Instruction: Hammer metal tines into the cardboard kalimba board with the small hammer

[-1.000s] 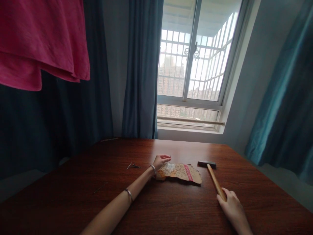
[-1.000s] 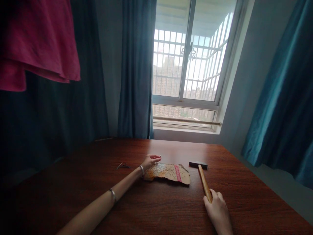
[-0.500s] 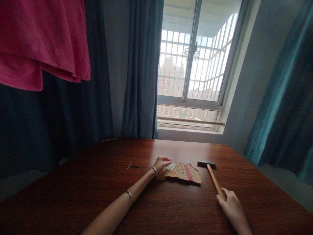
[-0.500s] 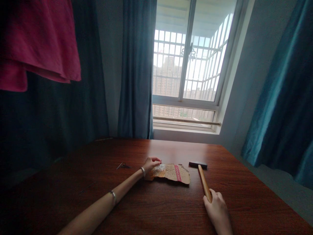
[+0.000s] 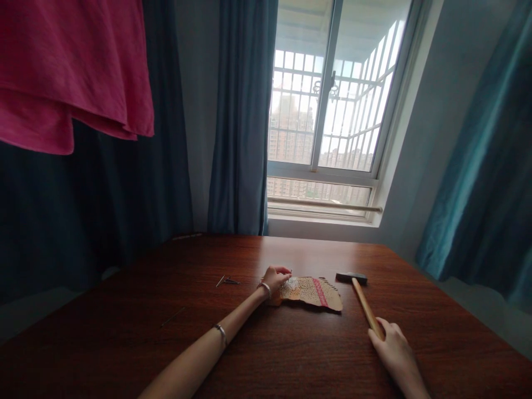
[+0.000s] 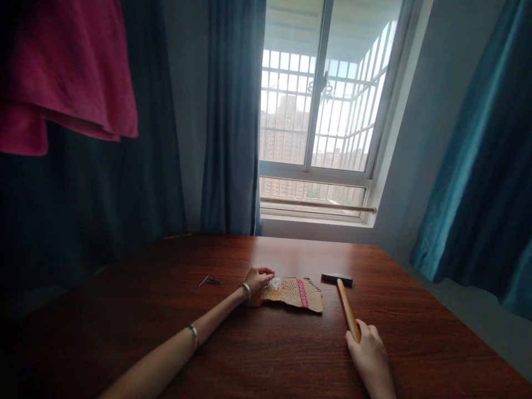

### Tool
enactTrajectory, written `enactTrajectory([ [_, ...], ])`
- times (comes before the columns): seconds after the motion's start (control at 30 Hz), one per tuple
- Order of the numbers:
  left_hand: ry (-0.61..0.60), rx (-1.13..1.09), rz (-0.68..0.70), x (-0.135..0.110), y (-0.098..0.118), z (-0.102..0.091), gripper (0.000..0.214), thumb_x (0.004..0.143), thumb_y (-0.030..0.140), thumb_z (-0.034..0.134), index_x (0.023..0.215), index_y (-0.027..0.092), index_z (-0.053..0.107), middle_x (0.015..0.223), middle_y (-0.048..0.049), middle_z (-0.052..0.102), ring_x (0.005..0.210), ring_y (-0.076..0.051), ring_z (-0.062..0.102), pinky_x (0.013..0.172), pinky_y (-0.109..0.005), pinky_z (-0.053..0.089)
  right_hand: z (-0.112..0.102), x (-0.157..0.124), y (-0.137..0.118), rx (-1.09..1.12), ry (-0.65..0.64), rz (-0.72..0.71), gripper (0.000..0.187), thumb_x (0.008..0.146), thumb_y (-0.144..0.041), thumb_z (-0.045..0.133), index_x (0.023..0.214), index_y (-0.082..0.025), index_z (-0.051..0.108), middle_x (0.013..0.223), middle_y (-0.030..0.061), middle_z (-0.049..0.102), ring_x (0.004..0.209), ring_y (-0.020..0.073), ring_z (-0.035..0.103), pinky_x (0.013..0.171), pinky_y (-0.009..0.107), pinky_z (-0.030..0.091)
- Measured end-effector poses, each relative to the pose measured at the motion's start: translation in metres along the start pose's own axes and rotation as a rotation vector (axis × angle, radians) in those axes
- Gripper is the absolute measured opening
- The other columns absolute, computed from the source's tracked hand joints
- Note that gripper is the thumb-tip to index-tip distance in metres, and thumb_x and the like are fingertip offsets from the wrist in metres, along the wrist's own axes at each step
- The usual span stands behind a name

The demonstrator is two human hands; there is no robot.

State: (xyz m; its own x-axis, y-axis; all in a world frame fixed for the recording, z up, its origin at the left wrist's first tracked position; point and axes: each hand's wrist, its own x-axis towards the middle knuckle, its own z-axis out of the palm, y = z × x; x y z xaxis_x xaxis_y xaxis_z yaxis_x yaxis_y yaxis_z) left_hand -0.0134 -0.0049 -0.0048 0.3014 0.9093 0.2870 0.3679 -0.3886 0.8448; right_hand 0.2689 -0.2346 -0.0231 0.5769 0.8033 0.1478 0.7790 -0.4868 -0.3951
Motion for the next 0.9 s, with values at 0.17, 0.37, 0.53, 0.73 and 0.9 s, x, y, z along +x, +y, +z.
enactTrajectory([
  [0.17, 0.0, -0.005, 0.001, -0.002, 0.002, -0.001, 0.028, 0.063, 0.038, 0.062, 0.079, 0.017, 0.071, 0.081, -0.0057, 0.07, 0.079, -0.02, 0.061, 0.074, -0.029, 0.044, -0.011, -0.01, -0.014, -0.168, 0.092, -0.038, 0.046, 0.078, -0.038, 0.043, 0.114, -0.012, 0.054, 0.099, 0.0165, 0.058, 0.088, 0.0281, 0.057, 0.076, 0.036, 0.043],
  [0.37, 0.012, -0.002, -0.015, -0.003, 0.003, -0.002, 0.025, 0.062, 0.037, 0.063, 0.076, 0.018, 0.072, 0.08, -0.005, 0.07, 0.08, -0.02, 0.061, 0.075, -0.029, 0.044, -0.026, 0.006, -0.096, 0.013, 0.214, -0.317, 0.037, 0.079, -0.03, 0.044, 0.109, -0.015, 0.06, 0.1, 0.0149, 0.06, 0.092, 0.026, 0.056, 0.081, 0.035, 0.042],
  [0.53, 0.014, -0.007, -0.023, -0.001, -0.002, -0.001, 0.027, 0.063, 0.039, 0.063, 0.078, 0.018, 0.071, 0.082, -0.0051, 0.07, 0.082, -0.02, 0.06, 0.074, -0.029, 0.044, 0.012, 0.048, -0.174, 0.606, -0.165, -0.523, 0.027, 0.074, -0.029, 0.05, 0.086, -0.016, 0.07, 0.083, 0.0094, 0.07, 0.076, 0.0199, 0.062, 0.072, 0.029, 0.047],
  [0.73, -0.01, -0.051, 0.007, 0.0, -0.005, -0.002, 0.028, 0.065, 0.039, 0.062, 0.079, 0.017, 0.071, 0.083, -0.0049, 0.07, 0.081, -0.019, 0.06, 0.076, -0.029, 0.045, 0.054, 0.065, -0.205, 0.692, -0.256, -0.568, 0.028, 0.072, -0.035, 0.055, 0.081, -0.015, 0.071, 0.076, 0.0068, 0.071, 0.07, 0.019, 0.063, 0.06, 0.026, 0.048],
  [0.9, -0.021, -0.123, 0.073, -0.001, -0.001, -0.003, 0.024, 0.066, 0.037, 0.063, 0.076, 0.016, 0.07, 0.082, -0.0059, 0.069, 0.081, -0.018, 0.061, 0.074, -0.028, 0.047, 0.067, 0.066, -0.206, 0.72, -0.237, -0.585, 0.034, 0.072, -0.042, 0.054, 0.081, -0.015, 0.071, 0.072, 0.0063, 0.07, 0.067, 0.0189, 0.062, 0.06, 0.026, 0.047],
])
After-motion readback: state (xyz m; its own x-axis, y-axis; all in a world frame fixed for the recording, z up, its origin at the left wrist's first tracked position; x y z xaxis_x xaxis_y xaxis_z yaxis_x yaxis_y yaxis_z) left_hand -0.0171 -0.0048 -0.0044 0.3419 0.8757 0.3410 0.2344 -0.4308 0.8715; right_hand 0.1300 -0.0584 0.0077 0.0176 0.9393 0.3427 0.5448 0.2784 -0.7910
